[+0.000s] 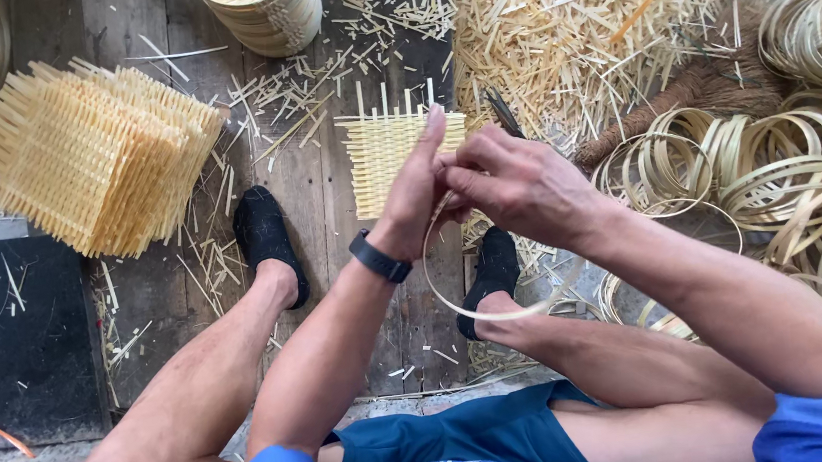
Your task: The person sits on the floor and weaves bamboo strips into a flat mat, then attaches a circular bamboo ring to form a basket. They use shears to trim excess material and a wooden block to press the weave. The process is repeated for multiple units.
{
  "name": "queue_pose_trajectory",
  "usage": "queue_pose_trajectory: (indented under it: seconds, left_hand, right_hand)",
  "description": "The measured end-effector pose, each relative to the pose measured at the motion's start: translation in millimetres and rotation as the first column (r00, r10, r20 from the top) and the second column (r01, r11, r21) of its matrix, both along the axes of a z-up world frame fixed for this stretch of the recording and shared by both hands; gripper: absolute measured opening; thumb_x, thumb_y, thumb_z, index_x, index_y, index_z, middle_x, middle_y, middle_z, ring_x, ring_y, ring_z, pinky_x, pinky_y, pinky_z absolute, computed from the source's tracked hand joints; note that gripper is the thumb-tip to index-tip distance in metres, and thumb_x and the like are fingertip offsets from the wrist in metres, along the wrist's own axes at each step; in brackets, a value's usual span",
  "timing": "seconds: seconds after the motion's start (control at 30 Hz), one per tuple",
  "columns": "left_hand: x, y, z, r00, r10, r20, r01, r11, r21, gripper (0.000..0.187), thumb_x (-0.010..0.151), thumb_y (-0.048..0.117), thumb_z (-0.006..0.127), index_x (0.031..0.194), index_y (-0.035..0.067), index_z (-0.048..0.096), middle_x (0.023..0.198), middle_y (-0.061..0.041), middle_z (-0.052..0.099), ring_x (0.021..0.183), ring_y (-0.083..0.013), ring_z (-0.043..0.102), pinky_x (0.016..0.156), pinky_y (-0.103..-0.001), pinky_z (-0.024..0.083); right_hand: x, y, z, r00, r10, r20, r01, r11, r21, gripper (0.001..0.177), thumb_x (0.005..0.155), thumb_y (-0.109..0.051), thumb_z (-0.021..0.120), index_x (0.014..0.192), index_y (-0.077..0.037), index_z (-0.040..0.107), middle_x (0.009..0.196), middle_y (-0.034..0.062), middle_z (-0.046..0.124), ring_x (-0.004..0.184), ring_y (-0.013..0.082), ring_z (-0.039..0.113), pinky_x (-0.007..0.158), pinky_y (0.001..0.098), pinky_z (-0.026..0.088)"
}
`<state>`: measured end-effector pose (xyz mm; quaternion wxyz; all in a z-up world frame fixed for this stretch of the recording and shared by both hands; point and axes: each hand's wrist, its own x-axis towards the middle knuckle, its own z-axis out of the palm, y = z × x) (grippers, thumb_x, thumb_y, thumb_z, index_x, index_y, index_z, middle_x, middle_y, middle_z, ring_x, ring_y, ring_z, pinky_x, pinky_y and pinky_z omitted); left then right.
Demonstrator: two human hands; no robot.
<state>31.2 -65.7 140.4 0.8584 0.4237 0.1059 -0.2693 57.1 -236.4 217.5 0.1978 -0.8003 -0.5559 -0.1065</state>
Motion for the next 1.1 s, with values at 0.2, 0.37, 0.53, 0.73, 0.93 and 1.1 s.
queue_pose_trajectory:
  seconds: [0.2, 0.37, 0.53, 0.73, 0.93, 1.1]
  left_hand:
    - [-3.6, -2.8, -17.3, 0.998, 0.05, -0.036, -0.046, 0.995, 0.089, 0.083, 0.09, 0.087, 0.032, 0.058, 0.014, 0.055, 0.052, 0.005, 0.042, 0.046, -0.01, 0.035, 0.044, -0.029, 0.023]
    - [-4.4, -4.0, -30.9, 0.99, 0.118, -0.081, -0.104, 0.982, 0.159, 0.084, 0.084, 0.09, 0.027, 0.056, 0.016, 0.053, 0.052, 0.007, 0.038, 0.047, -0.0088, 0.033, 0.045, -0.029, 0.023]
    - [-2.2, -6.7, -41.0, 0.978, 0.182, -0.101, -0.172, 0.98, 0.105, 0.077, 0.087, 0.09, 0.028, 0.054, 0.021, 0.043, 0.051, 0.009, 0.034, 0.044, -0.0087, 0.03, 0.043, -0.027, 0.022]
    - [0.4, -1.1, -48.6, 0.982, 0.183, 0.046, -0.187, 0.978, 0.095, 0.055, 0.085, 0.068, 0.06, 0.071, 0.015, 0.061, 0.063, 0.003, 0.058, 0.054, -0.0102, 0.051, 0.051, -0.026, 0.041]
    - [9.4, 42.6, -59.1, 0.848, 0.53, 0.018, -0.477, 0.776, -0.413, 0.036, 0.096, 0.042, 0.072, 0.085, 0.008, 0.066, 0.066, -0.001, 0.06, 0.062, -0.014, 0.058, 0.065, -0.029, 0.05]
    - [9.4, 61.0, -55.3, 0.897, 0.441, -0.003, -0.418, 0.848, -0.327, 0.03, 0.099, 0.029, 0.068, 0.081, 0.006, 0.065, 0.062, -0.002, 0.057, 0.059, -0.0146, 0.056, 0.065, -0.031, 0.05]
  right_hand:
    - [-12.6, 11.6, -10.5, 0.987, -0.146, 0.072, 0.149, 0.988, -0.042, 0.019, 0.083, -0.011, 0.076, 0.102, -0.009, 0.072, 0.081, 0.0039, 0.051, 0.076, 0.0201, 0.059, 0.058, 0.0349, 0.051]
    - [-15.5, 16.9, -21.9, 0.977, -0.208, 0.038, 0.209, 0.977, -0.038, 0.02, 0.086, -0.015, 0.077, 0.104, -0.006, 0.073, 0.079, 0.0033, 0.05, 0.072, 0.0181, 0.057, 0.052, 0.0343, 0.049]
    - [-14.4, 18.9, -27.9, 0.975, -0.219, 0.026, 0.22, 0.975, -0.027, 0.024, 0.086, -0.017, 0.078, 0.106, -0.006, 0.073, 0.079, 0.0039, 0.048, 0.073, 0.0191, 0.057, 0.052, 0.034, 0.049]
    - [12.6, 15.8, -37.0, 0.913, -0.309, -0.265, 0.326, 0.945, 0.021, 0.03, 0.085, -0.02, 0.079, 0.106, -0.002, 0.07, 0.09, 0.0099, 0.067, 0.078, 0.0195, 0.068, 0.063, 0.0302, 0.058]
    - [32.6, -18.7, -52.0, 0.001, 0.365, -0.931, 0.76, 0.605, 0.238, 0.044, 0.102, -0.041, 0.054, 0.105, -0.001, 0.071, 0.084, 0.0104, 0.071, 0.076, 0.0219, 0.072, 0.074, 0.0387, 0.066]
    - [23.9, -25.3, -99.6, -0.19, 0.669, -0.719, 0.771, 0.555, 0.313, 0.038, 0.109, -0.032, 0.059, 0.096, 0.001, 0.072, 0.071, 0.0047, 0.06, 0.064, 0.0153, 0.055, 0.057, 0.0312, 0.05]
